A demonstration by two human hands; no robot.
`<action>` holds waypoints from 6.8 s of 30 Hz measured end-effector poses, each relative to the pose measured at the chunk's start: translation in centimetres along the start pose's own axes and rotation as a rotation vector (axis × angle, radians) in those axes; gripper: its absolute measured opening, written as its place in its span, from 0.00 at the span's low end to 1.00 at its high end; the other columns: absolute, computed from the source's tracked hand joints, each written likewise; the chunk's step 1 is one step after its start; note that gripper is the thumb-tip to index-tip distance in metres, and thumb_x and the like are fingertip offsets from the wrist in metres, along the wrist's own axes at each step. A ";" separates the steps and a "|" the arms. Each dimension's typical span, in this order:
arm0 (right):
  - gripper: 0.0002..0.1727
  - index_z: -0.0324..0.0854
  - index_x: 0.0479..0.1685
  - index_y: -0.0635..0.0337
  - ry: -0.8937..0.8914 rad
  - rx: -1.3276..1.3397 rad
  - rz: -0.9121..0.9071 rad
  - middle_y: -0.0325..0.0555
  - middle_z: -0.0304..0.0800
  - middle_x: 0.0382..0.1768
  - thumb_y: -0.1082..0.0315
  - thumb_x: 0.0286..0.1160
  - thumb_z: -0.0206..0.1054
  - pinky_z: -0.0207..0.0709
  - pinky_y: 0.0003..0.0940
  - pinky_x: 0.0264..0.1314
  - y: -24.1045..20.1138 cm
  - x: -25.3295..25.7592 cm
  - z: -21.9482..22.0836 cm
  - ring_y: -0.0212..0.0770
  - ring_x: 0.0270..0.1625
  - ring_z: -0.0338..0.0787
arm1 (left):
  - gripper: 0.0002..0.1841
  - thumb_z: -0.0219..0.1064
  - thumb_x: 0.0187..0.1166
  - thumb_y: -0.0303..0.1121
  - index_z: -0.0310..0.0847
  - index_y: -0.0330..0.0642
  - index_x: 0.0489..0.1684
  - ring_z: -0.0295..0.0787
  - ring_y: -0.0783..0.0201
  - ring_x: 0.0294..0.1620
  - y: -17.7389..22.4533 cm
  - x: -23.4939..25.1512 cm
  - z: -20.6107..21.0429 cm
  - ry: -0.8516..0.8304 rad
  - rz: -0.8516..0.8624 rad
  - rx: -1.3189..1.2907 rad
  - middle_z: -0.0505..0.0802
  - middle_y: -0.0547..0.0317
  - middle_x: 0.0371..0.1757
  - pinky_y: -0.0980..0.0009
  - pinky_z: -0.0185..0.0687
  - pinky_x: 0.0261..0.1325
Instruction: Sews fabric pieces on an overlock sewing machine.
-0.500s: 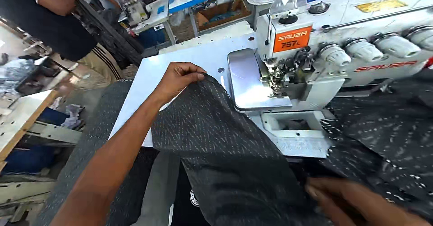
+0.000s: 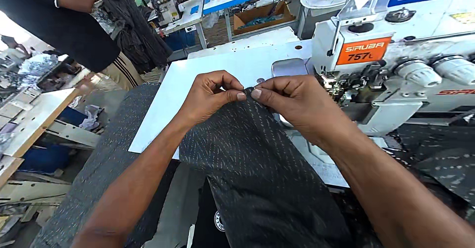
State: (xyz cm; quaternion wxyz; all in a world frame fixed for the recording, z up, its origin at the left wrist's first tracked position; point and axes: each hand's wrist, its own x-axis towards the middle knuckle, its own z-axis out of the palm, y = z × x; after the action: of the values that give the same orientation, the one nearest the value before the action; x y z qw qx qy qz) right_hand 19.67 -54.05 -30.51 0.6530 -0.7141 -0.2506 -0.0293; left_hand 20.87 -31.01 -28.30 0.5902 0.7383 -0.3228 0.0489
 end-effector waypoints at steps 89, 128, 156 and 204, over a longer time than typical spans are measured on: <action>0.06 0.89 0.39 0.59 0.311 -0.602 -0.315 0.46 0.88 0.36 0.65 0.76 0.74 0.81 0.27 0.40 4.8 -17.3 1.4 0.37 0.39 0.88 | 0.03 0.60 0.89 0.31 0.78 0.50 0.44 0.93 0.67 0.44 5.0 -1.4 -1.8 0.193 0.016 0.125 0.92 0.68 0.41 0.63 0.93 0.56; 0.22 0.81 0.69 0.52 0.363 -0.085 0.220 0.29 0.92 0.30 0.62 0.76 0.73 0.82 0.24 0.23 2.9 -24.5 2.5 0.26 0.24 0.86 | 0.12 0.62 0.86 0.34 0.85 0.32 0.48 0.88 0.68 0.46 0.4 6.0 7.6 0.055 0.055 0.556 0.90 0.54 0.44 0.66 0.86 0.54; 0.15 0.80 0.33 0.63 -0.002 0.040 0.309 0.42 0.76 0.17 0.65 0.89 0.58 0.70 0.30 0.23 7.2 -30.7 0.1 0.32 0.20 0.76 | 0.27 0.50 0.88 0.47 0.78 0.44 0.78 0.73 0.48 0.78 -1.5 -1.8 19.6 -0.132 0.091 1.018 0.80 0.48 0.79 0.51 0.70 0.77; 0.15 0.83 0.28 0.51 -0.012 -0.011 0.217 0.30 0.81 0.18 0.54 0.81 0.67 0.73 0.21 0.21 7.3 -25.8 -6.1 0.20 0.21 0.79 | 0.28 0.54 0.89 0.40 0.62 0.30 0.83 0.80 0.51 0.74 -8.3 7.9 7.9 0.073 -0.091 0.736 0.79 0.37 0.78 0.56 0.80 0.73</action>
State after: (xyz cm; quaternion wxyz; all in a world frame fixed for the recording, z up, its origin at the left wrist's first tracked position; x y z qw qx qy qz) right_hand 1.86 -68.26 -45.85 0.6470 -0.7407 -0.1755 0.0445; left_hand 29.12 -40.68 -34.08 0.2978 0.9126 -0.2289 0.1618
